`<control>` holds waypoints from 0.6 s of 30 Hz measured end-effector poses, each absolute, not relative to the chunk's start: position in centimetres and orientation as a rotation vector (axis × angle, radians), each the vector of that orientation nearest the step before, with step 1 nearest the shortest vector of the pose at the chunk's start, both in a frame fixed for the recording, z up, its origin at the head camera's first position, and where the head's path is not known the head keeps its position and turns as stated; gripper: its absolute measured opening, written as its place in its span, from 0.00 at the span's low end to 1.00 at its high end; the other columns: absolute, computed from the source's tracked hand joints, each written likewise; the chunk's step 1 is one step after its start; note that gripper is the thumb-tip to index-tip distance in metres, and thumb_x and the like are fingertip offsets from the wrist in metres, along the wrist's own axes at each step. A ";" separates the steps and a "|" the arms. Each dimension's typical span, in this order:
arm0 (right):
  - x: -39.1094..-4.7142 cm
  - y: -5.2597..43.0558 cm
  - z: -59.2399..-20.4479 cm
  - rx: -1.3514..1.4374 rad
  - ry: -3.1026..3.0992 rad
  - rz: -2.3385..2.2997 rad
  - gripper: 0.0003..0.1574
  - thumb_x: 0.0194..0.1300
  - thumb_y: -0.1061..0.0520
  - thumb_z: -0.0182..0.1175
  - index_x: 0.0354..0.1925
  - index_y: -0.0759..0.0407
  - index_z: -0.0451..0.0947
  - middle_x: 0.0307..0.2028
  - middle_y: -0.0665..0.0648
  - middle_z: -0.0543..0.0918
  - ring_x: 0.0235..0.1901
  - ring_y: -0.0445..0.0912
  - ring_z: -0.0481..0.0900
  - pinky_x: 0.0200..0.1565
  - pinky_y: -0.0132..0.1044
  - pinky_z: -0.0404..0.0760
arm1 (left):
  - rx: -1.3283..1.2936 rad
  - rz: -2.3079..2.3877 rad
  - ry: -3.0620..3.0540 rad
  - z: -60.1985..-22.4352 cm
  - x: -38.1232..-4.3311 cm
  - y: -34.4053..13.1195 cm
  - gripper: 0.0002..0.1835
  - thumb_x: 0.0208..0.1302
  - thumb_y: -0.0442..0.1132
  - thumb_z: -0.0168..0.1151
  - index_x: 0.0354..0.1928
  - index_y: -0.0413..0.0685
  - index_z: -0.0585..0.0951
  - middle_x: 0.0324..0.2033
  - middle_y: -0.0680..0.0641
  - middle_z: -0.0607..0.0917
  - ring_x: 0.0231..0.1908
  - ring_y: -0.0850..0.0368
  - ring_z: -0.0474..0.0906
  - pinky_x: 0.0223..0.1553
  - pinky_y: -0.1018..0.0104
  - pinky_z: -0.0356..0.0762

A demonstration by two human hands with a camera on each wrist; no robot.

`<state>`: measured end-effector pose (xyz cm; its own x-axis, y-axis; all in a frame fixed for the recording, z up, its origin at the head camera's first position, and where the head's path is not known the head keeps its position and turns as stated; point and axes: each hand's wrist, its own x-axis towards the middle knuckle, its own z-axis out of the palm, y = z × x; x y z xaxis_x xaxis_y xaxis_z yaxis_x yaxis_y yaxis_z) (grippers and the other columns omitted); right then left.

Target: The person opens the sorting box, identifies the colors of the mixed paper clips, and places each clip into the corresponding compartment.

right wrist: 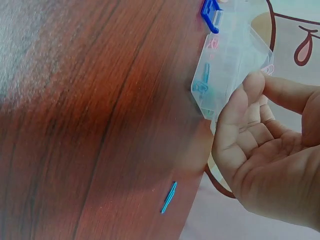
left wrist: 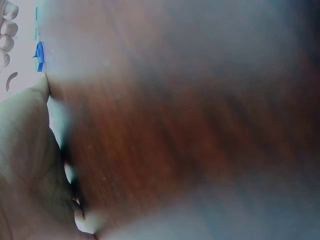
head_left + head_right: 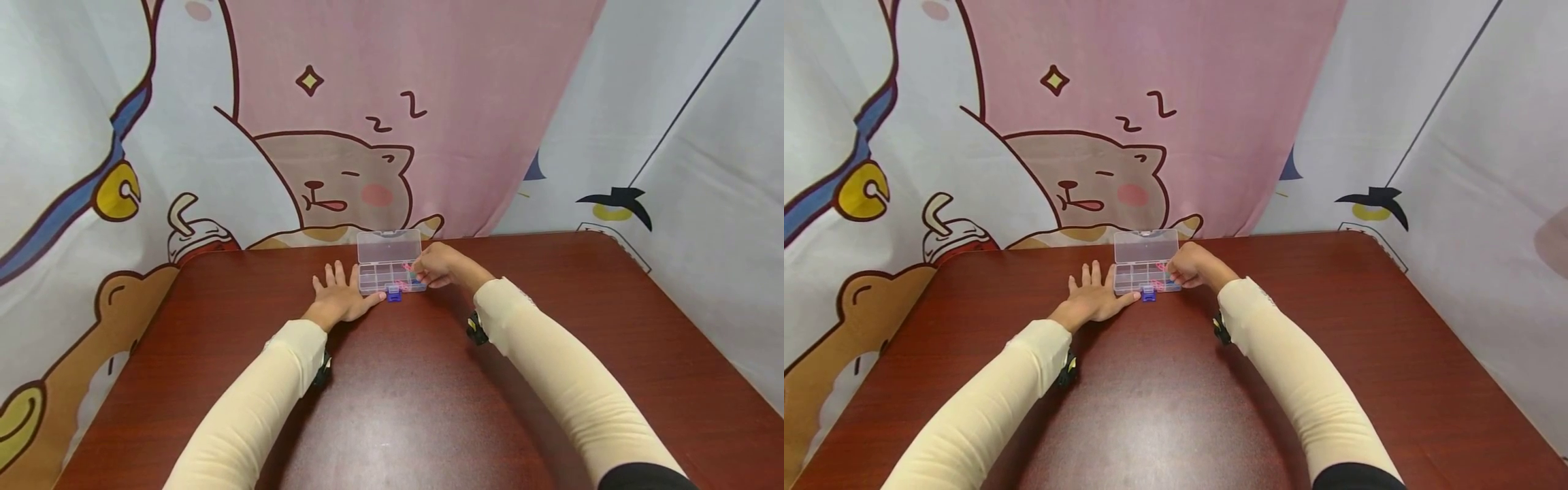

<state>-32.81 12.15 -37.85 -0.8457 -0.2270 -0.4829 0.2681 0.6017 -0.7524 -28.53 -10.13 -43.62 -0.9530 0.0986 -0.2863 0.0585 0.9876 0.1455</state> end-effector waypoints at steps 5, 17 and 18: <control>-32.8 11.8 -37.7 0.021 2.294 -1.194 0.15 0.68 0.58 0.57 0.48 0.66 0.79 0.23 0.51 0.79 0.21 0.39 0.77 0.28 0.33 0.80 | 0.115 0.192 2.834 -43.6 -28.5 -10.2 0.56 0.59 0.80 0.32 0.78 0.51 0.36 0.75 0.33 0.33 0.74 0.36 0.27 0.68 0.32 0.30; -32.6 11.8 -37.7 -0.020 2.307 -1.170 0.08 0.63 0.59 0.62 0.41 0.60 0.82 0.22 0.50 0.78 0.21 0.40 0.76 0.26 0.33 0.78 | 0.108 0.178 2.829 -43.4 -28.4 -10.1 0.56 0.59 0.81 0.31 0.78 0.52 0.37 0.75 0.34 0.33 0.74 0.37 0.27 0.69 0.34 0.30; -32.5 11.8 -37.6 -0.018 2.309 -1.170 0.08 0.63 0.58 0.63 0.41 0.59 0.82 0.22 0.50 0.78 0.21 0.40 0.76 0.26 0.33 0.78 | 0.106 0.176 2.827 -43.4 -28.4 -10.1 0.56 0.59 0.81 0.31 0.78 0.52 0.36 0.75 0.34 0.33 0.74 0.37 0.27 0.69 0.34 0.30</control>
